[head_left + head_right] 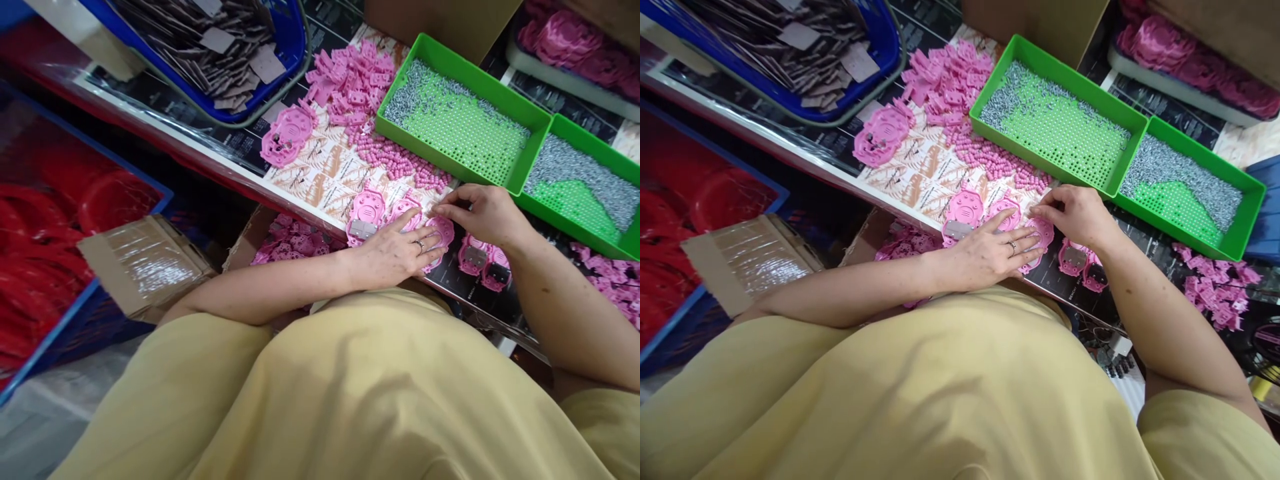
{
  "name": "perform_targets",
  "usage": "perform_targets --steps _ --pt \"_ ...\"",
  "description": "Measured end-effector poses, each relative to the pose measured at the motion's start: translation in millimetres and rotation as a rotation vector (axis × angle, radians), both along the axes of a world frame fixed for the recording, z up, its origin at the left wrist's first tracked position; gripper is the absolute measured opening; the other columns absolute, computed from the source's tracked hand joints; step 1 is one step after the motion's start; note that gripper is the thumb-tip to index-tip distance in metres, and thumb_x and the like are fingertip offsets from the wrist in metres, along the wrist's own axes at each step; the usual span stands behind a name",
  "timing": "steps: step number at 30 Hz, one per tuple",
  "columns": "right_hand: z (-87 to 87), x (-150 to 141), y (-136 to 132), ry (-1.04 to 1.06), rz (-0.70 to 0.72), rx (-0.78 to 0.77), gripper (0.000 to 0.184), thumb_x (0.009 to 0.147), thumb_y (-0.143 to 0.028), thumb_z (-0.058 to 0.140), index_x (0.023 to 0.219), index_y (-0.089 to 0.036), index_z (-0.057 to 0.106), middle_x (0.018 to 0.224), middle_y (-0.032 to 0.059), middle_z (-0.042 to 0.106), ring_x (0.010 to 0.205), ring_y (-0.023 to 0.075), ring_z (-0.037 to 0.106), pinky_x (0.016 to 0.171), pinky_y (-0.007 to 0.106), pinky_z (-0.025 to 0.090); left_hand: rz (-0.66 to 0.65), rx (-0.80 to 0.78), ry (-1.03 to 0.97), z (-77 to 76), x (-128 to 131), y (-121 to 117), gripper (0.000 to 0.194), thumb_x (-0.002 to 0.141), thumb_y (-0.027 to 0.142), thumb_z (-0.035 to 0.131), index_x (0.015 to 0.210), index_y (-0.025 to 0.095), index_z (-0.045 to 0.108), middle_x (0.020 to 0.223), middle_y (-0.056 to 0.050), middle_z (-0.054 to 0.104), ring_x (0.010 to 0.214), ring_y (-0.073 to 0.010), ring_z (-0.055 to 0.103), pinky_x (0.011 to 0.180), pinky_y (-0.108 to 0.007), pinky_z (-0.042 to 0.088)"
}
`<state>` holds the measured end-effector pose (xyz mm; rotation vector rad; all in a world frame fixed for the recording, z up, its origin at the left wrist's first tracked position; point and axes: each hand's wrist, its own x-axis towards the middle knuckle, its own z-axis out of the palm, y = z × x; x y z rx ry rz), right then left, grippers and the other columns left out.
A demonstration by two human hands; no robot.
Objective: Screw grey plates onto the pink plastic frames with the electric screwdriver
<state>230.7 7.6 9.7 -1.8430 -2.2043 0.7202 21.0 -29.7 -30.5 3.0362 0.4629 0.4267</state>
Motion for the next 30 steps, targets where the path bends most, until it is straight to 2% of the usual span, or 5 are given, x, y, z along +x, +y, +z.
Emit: perform_targets --steps 7,11,18,26,30 --pt "-3.8 -3 -5 -0.082 -0.094 0.039 0.028 0.073 -0.040 0.077 0.090 -0.020 0.068 0.074 0.0016 0.068 0.061 0.0133 0.056 0.058 0.028 0.041 -0.004 -0.009 -0.094 -3.0 -1 0 0.036 0.097 0.030 0.061 0.129 0.015 0.062 0.134 -0.012 0.065 0.127 -0.0256 0.059 0.113 -0.054 0.040" --pt "7.6 -9 -1 -0.157 -0.046 0.070 0.019 0.083 -0.037 0.067 0.090 -0.020 0.073 0.089 0.0061 0.073 0.074 0.0170 0.063 0.069 0.031 0.046 0.004 -0.009 -0.110 -6.0 1 0 0.038 0.098 0.033 0.059 0.131 0.015 0.061 0.135 -0.012 0.064 0.127 -0.0245 0.060 0.113 -0.054 0.040" --pt "19.7 -37 6 -0.578 0.010 0.053 0.033 0.092 -0.032 0.046 0.107 -0.017 0.071 0.105 0.0174 0.069 0.084 0.0281 0.064 0.065 0.036 0.040 0.013 -0.047 -0.075 2.5 1 -1 0.038 0.096 0.033 0.060 0.129 0.014 0.063 0.132 -0.012 0.066 0.126 -0.0255 0.059 0.115 -0.055 0.036" --pt "-10.1 -18 25 -0.350 0.108 0.230 0.018 0.085 -0.028 0.053 0.079 -0.016 0.066 0.081 0.0142 0.066 0.080 0.0265 0.063 0.073 0.041 0.047 -0.072 -0.017 -0.041 15.2 51 -13 0.035 0.099 0.024 0.053 0.131 0.013 0.062 0.135 -0.013 0.064 0.127 -0.0251 0.057 0.108 -0.048 0.042" --pt "5.8 -11 20 -0.295 0.065 0.188 0.012 0.079 -0.024 0.058 0.080 -0.017 0.069 0.082 0.0129 0.067 0.085 0.0280 0.064 0.078 0.044 0.049 -0.046 -0.013 0.016 13.3 68 -17 0.038 0.099 0.024 0.052 0.134 0.010 0.059 0.140 -0.015 0.060 0.131 -0.0251 0.055 0.101 -0.038 0.046"
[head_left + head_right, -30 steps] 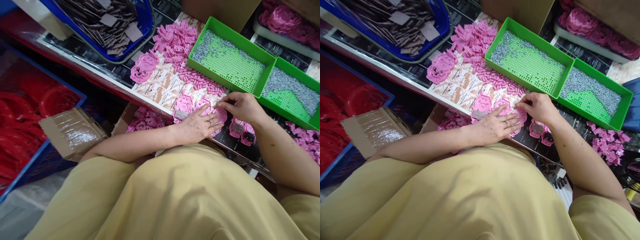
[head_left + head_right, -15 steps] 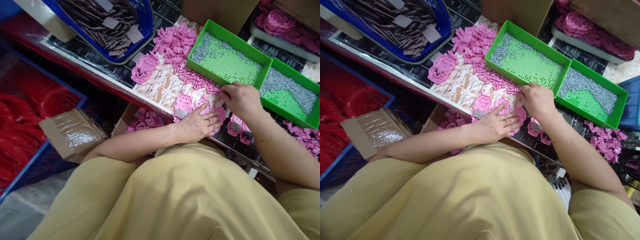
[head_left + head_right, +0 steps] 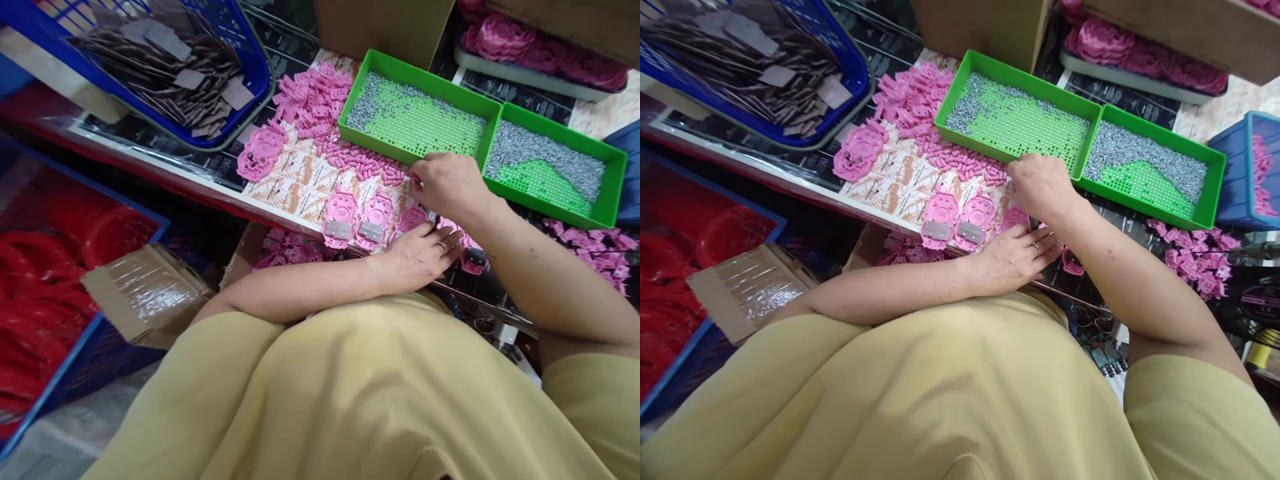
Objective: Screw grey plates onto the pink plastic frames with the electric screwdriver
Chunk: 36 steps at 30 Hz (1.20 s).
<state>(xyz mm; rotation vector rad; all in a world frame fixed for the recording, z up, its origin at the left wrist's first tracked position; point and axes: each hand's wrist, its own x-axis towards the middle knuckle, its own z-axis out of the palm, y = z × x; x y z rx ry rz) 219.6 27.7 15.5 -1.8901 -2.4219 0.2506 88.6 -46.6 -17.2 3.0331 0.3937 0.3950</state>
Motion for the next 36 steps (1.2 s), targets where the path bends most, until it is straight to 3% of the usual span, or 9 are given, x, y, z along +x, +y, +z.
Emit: perform_targets --steps 3,5,9,14,18,23,28,30,36 --pt "20.9 18 -17 0.126 -0.092 -0.016 0.018 0.078 -0.020 0.057 0.088 -0.017 0.072 0.081 0.0104 0.069 0.081 0.0232 0.065 0.082 0.042 0.050 0.029 -0.015 0.044 -0.1 -1 -1 0.049 0.098 0.037 0.058 0.137 0.009 0.056 0.144 -0.016 0.056 0.134 -0.0273 0.052 0.108 -0.043 0.042" --pt "27.4 38 -30 0.288 -0.168 -0.055 0.017 0.077 -0.022 0.062 0.088 -0.017 0.073 0.074 0.0065 0.069 0.072 0.0178 0.064 0.076 0.038 0.052 0.027 -0.015 0.060 -0.1 -4 -1 0.051 0.097 0.040 0.059 0.139 0.010 0.054 0.145 -0.016 0.055 0.134 -0.0271 0.052 0.112 -0.046 0.039" --pt "20.9 72 -51 0.550 -0.251 -0.212 0.026 0.074 -0.037 0.072 0.091 -0.019 0.076 0.073 0.0035 0.072 0.062 0.0135 0.061 0.058 0.030 0.051 -0.035 0.032 0.016 -1.5 -12 -1 0.036 0.101 0.025 0.050 0.134 0.012 0.059 0.138 -0.014 0.061 0.127 -0.0247 0.059 0.111 -0.049 0.040" --pt "8.8 81 -56 0.672 -0.282 -0.302 0.043 0.068 -0.054 0.076 0.092 -0.018 0.077 0.073 0.0045 0.072 0.057 0.0116 0.059 0.054 0.028 0.049 -0.041 0.056 -0.063 -1.0 -14 -1 0.032 0.101 0.022 0.047 0.127 0.010 0.062 0.122 -0.014 0.070 0.117 -0.0248 0.064 0.107 -0.050 0.043" --pt "3.2 80 -51 0.571 -0.292 -0.277 0.029 0.073 -0.046 0.073 0.086 -0.020 0.076 0.074 0.0035 0.072 0.063 0.0145 0.064 0.060 0.029 0.050 -0.036 0.070 -0.041 1.2 -10 -1 0.029 0.101 0.019 0.046 0.122 0.011 0.064 0.114 -0.013 0.072 0.109 -0.0229 0.066 0.104 -0.046 0.046" --pt "-2.8 75 -50 0.261 -0.141 -0.035 0.022 0.083 -0.037 0.062 0.092 -0.024 0.077 0.090 0.0052 0.075 0.078 0.0208 0.068 0.074 0.036 0.051 -0.039 0.086 -0.039 0.8 -9 0 0.030 0.102 0.016 0.042 0.121 0.011 0.064 0.114 -0.012 0.072 0.108 -0.0217 0.066 0.103 -0.045 0.045" --pt "-6.4 67 -55 0.045 -0.110 0.019 0.029 0.089 -0.040 0.055 0.098 -0.026 0.078 0.106 0.0061 0.074 0.091 0.0243 0.069 0.062 0.033 0.041 -0.040 0.099 -0.062 -2.2 -8 0 0.030 0.102 0.016 0.041 0.120 0.011 0.064 0.113 -0.011 0.072 0.107 -0.0218 0.067 0.102 -0.044 0.047" --pt "-4.4 65 -58 0.120 -0.137 0.015 0.027 0.087 -0.041 0.057 0.094 -0.025 0.078 0.106 0.0058 0.074 0.091 0.0244 0.069 0.063 0.034 0.042 -0.038 0.100 -0.066 -2.4 -8 0 0.030 0.102 0.017 0.041 0.120 0.011 0.065 0.113 -0.011 0.073 0.106 -0.0219 0.067 0.102 -0.045 0.047" --pt "13.4 67 -67 0.660 -0.318 -0.014 0.024 0.085 -0.040 0.060 0.093 -0.021 0.069 0.093 0.0069 0.075 0.076 0.0174 0.070 0.070 0.033 0.055 -0.040 0.097 -0.057 0.3 -9 1 0.030 0.102 0.015 0.042 0.121 0.011 0.065 0.115 -0.011 0.072 0.107 -0.0219 0.067 0.102 -0.045 0.047"
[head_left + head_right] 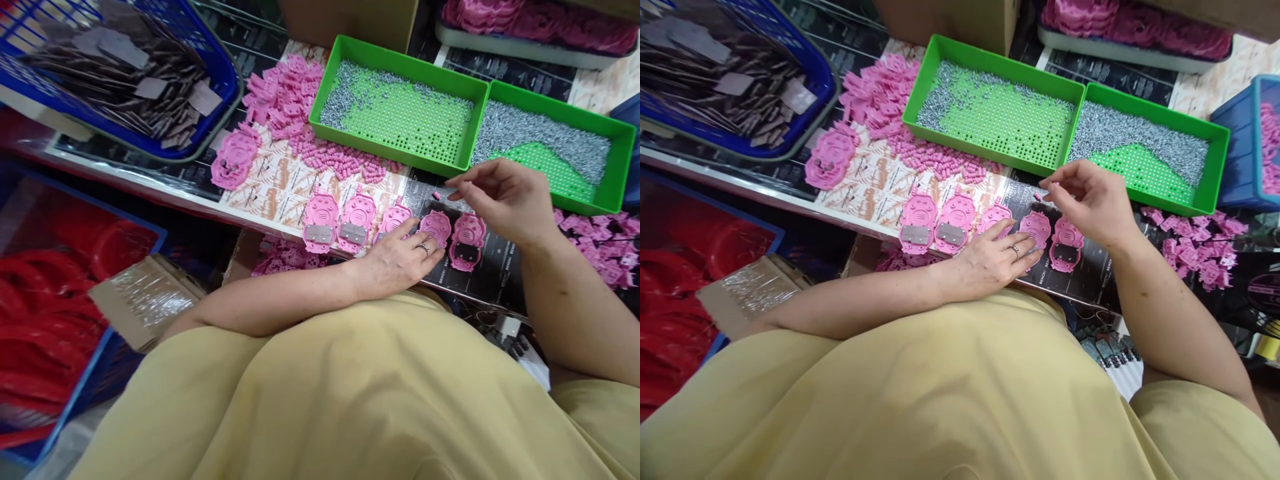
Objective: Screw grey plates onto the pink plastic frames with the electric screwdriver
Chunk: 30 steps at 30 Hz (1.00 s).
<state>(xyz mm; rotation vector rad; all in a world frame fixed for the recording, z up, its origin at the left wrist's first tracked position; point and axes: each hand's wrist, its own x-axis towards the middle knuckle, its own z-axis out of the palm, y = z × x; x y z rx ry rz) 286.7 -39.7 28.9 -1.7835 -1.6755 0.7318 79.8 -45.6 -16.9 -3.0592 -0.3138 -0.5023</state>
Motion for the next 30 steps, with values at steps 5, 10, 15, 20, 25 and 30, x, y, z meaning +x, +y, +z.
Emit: perform_targets --steps 5,10,15,20,25,30 --pt "3.3 11 0 0.075 0.013 -0.144 0.030 0.074 -0.049 0.072 0.084 -0.021 0.075 0.075 0.0051 0.072 0.066 0.0176 0.065 0.062 0.033 0.053 0.005 0.005 -0.007 0.7 -1 -1 0.030 0.102 0.014 0.042 0.119 0.011 0.066 0.114 -0.010 0.072 0.108 -0.0219 0.067 0.103 -0.045 0.046" --pt "-10.8 12 8 -0.054 0.156 -0.184 0.030 0.077 -0.045 0.068 0.092 -0.020 0.077 0.086 0.0046 0.074 0.074 0.0164 0.066 0.071 0.031 0.053 0.010 0.008 0.003 0.4 -1 -2 0.031 0.102 0.013 0.040 0.120 0.011 0.065 0.113 -0.010 0.072 0.108 -0.0214 0.067 0.104 -0.045 0.046" --pt "-14.3 4 19 -0.209 0.204 -0.206 0.018 0.076 -0.039 0.071 0.079 -0.022 0.077 0.078 0.0020 0.073 0.069 0.0141 0.063 0.067 0.029 0.049 0.003 0.006 0.025 -0.5 -1 -1 0.030 0.102 0.013 0.041 0.122 0.011 0.064 0.115 -0.011 0.072 0.110 -0.0217 0.066 0.105 -0.045 0.046" --pt "-19.2 2 26 -0.340 0.247 -0.143 0.006 0.074 -0.031 0.074 0.077 -0.027 0.078 0.078 0.0014 0.070 0.070 0.0148 0.061 0.073 0.031 0.048 0.005 0.014 0.050 0.7 -1 -1 0.035 0.103 0.013 0.036 0.124 0.011 0.063 0.117 -0.009 0.072 0.111 -0.0212 0.066 0.105 -0.045 0.046" --pt "-21.9 7 21 -0.248 0.213 -0.083 0.021 0.078 -0.042 0.069 0.081 -0.023 0.078 0.083 0.0036 0.072 0.072 0.0153 0.063 0.071 0.030 0.049 -0.013 -0.004 0.078 1.6 0 0 0.038 0.103 0.011 0.031 0.124 0.012 0.063 0.119 -0.009 0.071 0.112 -0.0205 0.065 0.106 -0.045 0.044" --pt "-27.1 6 19 -0.251 0.211 -0.094 0.025 0.078 -0.047 0.068 0.079 -0.024 0.078 0.083 0.0036 0.071 0.072 0.0157 0.062 0.070 0.031 0.049 -0.002 -0.002 0.087 2.8 0 0 0.039 0.103 0.010 0.030 0.124 0.011 0.062 0.117 -0.008 0.071 0.112 -0.0203 0.065 0.106 -0.044 0.043"
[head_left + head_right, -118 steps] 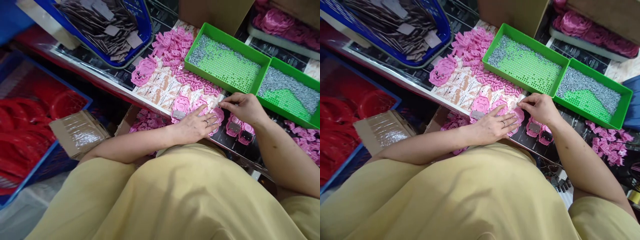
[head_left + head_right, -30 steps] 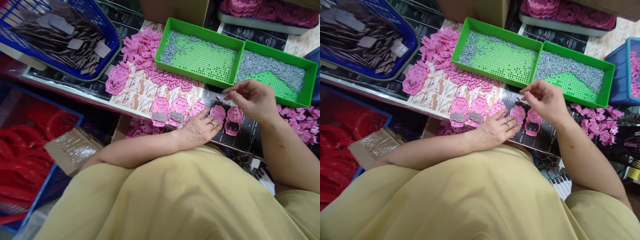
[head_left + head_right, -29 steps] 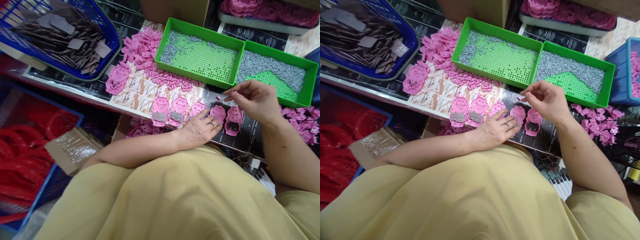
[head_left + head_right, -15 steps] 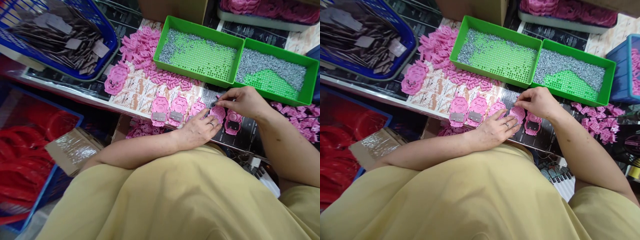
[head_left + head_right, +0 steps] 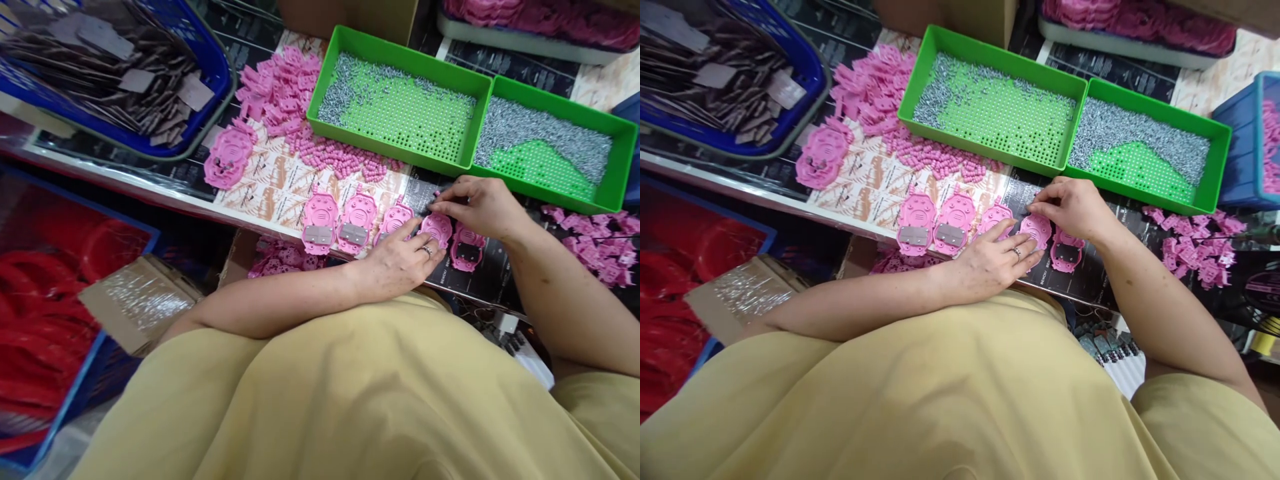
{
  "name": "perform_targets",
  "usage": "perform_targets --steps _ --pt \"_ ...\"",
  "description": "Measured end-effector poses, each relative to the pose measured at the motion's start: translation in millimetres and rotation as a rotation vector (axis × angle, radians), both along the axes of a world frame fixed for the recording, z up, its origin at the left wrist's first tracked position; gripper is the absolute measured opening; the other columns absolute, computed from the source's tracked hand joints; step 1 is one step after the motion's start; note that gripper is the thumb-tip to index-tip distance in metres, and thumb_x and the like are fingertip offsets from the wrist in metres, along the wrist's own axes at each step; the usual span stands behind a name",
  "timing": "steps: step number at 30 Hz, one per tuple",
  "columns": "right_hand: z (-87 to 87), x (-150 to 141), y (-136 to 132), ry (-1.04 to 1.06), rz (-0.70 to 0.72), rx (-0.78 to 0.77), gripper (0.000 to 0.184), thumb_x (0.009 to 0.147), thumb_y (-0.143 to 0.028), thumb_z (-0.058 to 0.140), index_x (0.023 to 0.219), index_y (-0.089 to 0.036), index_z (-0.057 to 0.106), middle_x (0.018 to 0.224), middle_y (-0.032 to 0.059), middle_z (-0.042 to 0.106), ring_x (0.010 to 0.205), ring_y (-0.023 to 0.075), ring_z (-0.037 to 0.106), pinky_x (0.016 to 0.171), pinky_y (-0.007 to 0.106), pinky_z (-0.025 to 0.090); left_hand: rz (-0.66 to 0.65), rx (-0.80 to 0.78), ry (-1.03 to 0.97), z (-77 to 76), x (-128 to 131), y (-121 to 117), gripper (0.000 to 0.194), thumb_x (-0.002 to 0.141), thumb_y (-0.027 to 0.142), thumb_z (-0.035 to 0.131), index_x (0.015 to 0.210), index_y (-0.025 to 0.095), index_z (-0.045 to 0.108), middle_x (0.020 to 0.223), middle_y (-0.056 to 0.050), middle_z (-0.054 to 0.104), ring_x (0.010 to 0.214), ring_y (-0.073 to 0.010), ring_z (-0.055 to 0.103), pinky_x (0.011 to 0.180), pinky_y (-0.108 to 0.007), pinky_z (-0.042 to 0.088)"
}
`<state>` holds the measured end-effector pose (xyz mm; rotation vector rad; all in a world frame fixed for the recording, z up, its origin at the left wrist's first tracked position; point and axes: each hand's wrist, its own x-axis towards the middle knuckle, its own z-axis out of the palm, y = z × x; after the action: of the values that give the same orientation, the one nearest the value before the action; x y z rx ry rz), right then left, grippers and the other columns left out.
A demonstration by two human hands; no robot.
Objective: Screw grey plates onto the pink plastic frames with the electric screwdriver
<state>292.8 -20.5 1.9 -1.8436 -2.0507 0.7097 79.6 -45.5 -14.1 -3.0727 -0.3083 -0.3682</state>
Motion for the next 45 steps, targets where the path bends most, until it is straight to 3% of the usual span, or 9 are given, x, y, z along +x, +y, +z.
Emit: perform_targets --steps 5,9,13,19,22,27,35,41,45 --pt "-1.7 -6 -3 -0.160 0.002 0.016 0.022 0.078 -0.040 0.070 0.091 -0.024 0.075 0.088 0.0050 0.069 0.076 0.0185 0.062 0.068 0.033 0.046 0.009 -0.008 0.014 1.2 0 -1 0.036 0.104 0.012 0.033 0.124 0.012 0.062 0.117 -0.008 0.071 0.111 -0.0202 0.065 0.106 -0.043 0.042" --pt "11.9 -10 -4 -0.222 -0.054 0.027 0.023 0.079 -0.040 0.070 0.094 -0.023 0.074 0.091 0.0051 0.072 0.076 0.0189 0.063 0.067 0.032 0.046 0.004 -0.007 -0.004 0.0 0 -1 0.031 0.104 0.014 0.038 0.123 0.012 0.063 0.115 -0.008 0.072 0.111 -0.0205 0.065 0.106 -0.045 0.043" --pt "28.3 -18 3 -0.442 -0.075 -0.045 0.031 0.091 -0.035 0.054 0.109 -0.022 0.075 0.106 0.0085 0.074 0.096 0.0270 0.068 0.079 0.038 0.048 -0.007 0.012 -0.067 -3.3 0 0 0.030 0.103 0.016 0.040 0.121 0.011 0.064 0.115 -0.009 0.072 0.109 -0.0208 0.066 0.105 -0.045 0.044" --pt "34.9 -36 8 -0.654 -0.044 -0.182 0.038 0.093 -0.032 0.045 0.114 -0.018 0.074 0.116 0.0142 0.070 0.107 0.0353 0.065 0.076 0.041 0.046 -0.009 0.027 -0.083 -5.6 1 0 0.028 0.102 0.015 0.043 0.119 0.012 0.065 0.114 -0.009 0.073 0.107 -0.0207 0.067 0.104 -0.046 0.045" --pt "37.8 -36 7 -0.613 -0.040 -0.164 0.037 0.093 -0.031 0.044 0.113 -0.021 0.074 0.116 0.0109 0.071 0.106 0.0314 0.065 0.079 0.040 0.046 -0.010 0.032 -0.088 -4.5 1 0 0.029 0.102 0.015 0.043 0.120 0.011 0.065 0.115 -0.009 0.073 0.107 -0.0212 0.068 0.103 -0.046 0.046" --pt "34.8 -33 6 -0.570 0.011 -0.164 0.028 0.086 -0.038 0.057 0.102 -0.026 0.077 0.100 0.0066 0.075 0.093 0.0258 0.066 0.075 0.036 0.047 -0.005 0.024 -0.074 -1.8 1 -1 0.032 0.101 0.011 0.039 0.121 0.009 0.064 0.111 -0.010 0.073 0.105 -0.0210 0.068 0.102 -0.045 0.047" --pt "22.2 -15 11 -0.332 0.129 -0.142 0.024 0.079 -0.028 0.058 0.093 -0.025 0.078 0.081 -0.0002 0.075 0.069 0.0146 0.063 0.069 0.029 0.048 -0.014 0.007 -0.080 -5.0 0 0 0.027 0.101 0.015 0.045 0.121 0.011 0.064 0.114 -0.011 0.072 0.108 -0.0210 0.067 0.103 -0.045 0.044" --pt "26.2 -10 19 -0.415 0.279 -0.189 0.030 0.077 -0.022 0.054 0.096 -0.028 0.077 0.092 -0.0018 0.076 0.075 0.0144 0.065 0.073 0.028 0.050 -0.014 0.005 -0.070 -5.6 -1 0 0.030 0.102 0.013 0.041 0.121 0.011 0.064 0.117 -0.011 0.072 0.110 -0.0206 0.066 0.102 -0.044 0.045" --pt "27.5 -18 25 -0.534 0.255 -0.241 0.025 0.075 -0.018 0.056 0.088 -0.026 0.076 0.086 0.0025 0.075 0.075 0.0187 0.064 0.072 0.032 0.048 -0.016 0.015 -0.072 -4.8 -1 -1 0.031 0.101 0.012 0.040 0.121 0.011 0.064 0.117 -0.011 0.072 0.109 -0.0208 0.067 0.101 -0.043 0.046"
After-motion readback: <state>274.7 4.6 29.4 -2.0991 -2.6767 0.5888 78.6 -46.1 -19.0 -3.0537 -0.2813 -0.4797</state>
